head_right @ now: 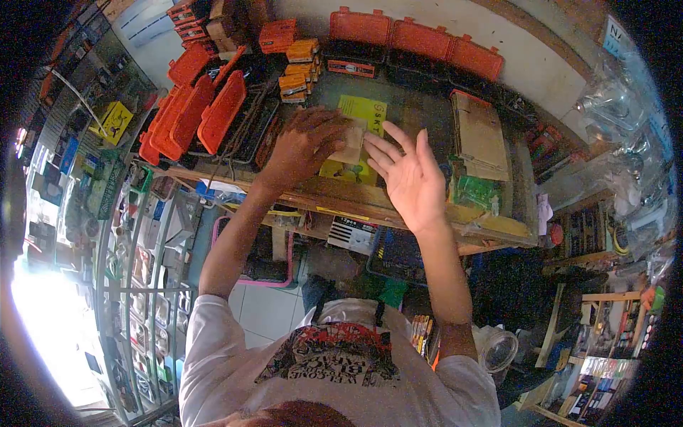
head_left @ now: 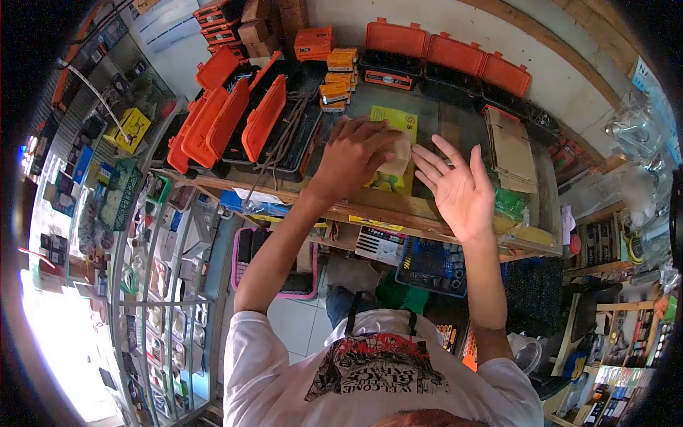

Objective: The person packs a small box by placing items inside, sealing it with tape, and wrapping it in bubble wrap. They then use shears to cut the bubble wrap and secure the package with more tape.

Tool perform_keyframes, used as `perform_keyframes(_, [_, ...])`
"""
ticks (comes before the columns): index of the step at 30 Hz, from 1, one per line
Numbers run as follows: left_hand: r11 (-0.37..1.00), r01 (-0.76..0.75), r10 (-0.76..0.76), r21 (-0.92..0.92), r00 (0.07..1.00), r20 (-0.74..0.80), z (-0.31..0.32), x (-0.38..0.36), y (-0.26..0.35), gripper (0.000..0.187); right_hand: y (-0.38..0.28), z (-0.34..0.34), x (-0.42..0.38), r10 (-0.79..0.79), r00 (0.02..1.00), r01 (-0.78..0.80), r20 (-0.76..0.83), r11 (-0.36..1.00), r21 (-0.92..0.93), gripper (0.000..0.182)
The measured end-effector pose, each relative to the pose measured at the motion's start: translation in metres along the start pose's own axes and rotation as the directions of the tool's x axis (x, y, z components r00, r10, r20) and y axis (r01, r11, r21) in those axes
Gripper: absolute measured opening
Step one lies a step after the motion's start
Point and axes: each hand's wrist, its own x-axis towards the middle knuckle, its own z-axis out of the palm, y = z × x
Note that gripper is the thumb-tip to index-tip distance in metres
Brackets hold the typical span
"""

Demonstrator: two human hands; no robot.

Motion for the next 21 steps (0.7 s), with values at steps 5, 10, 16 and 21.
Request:
perform_keyframes(5, [0.991,-0.061,0.056,0.120,0.997,0.049,-0.003,-0.002,0.000,0.036,-0.006,0.000,-0.001,0.046,0.999,-0.045,-0.009,0.995,0.089,0.080])
perform_keyframes(10, [0.982,-0.058,0.054,0.178,0.998,0.027,-0.002,-0.003,0.009,0.034,-0.007,-0.003,-0.002,0.067,0.998,-0.065,-0.004,0.986,0.155,0.079])
perform_keyframes(16, [0.975,-0.116,0.108,0.188,0.993,0.052,-0.004,0.000,0.013,0.037,-0.009,-0.003,0.000,0.096,0.995,-0.089,-0.028,0.979,0.181,0.077])
perform_keyframes(21, [0.984,-0.092,0.093,0.155,0.996,0.004,-0.001,-0.001,0.013,0.043,-0.010,-0.003,0.000,0.123,0.992,-0.114,-0.034,0.971,0.211,0.077])
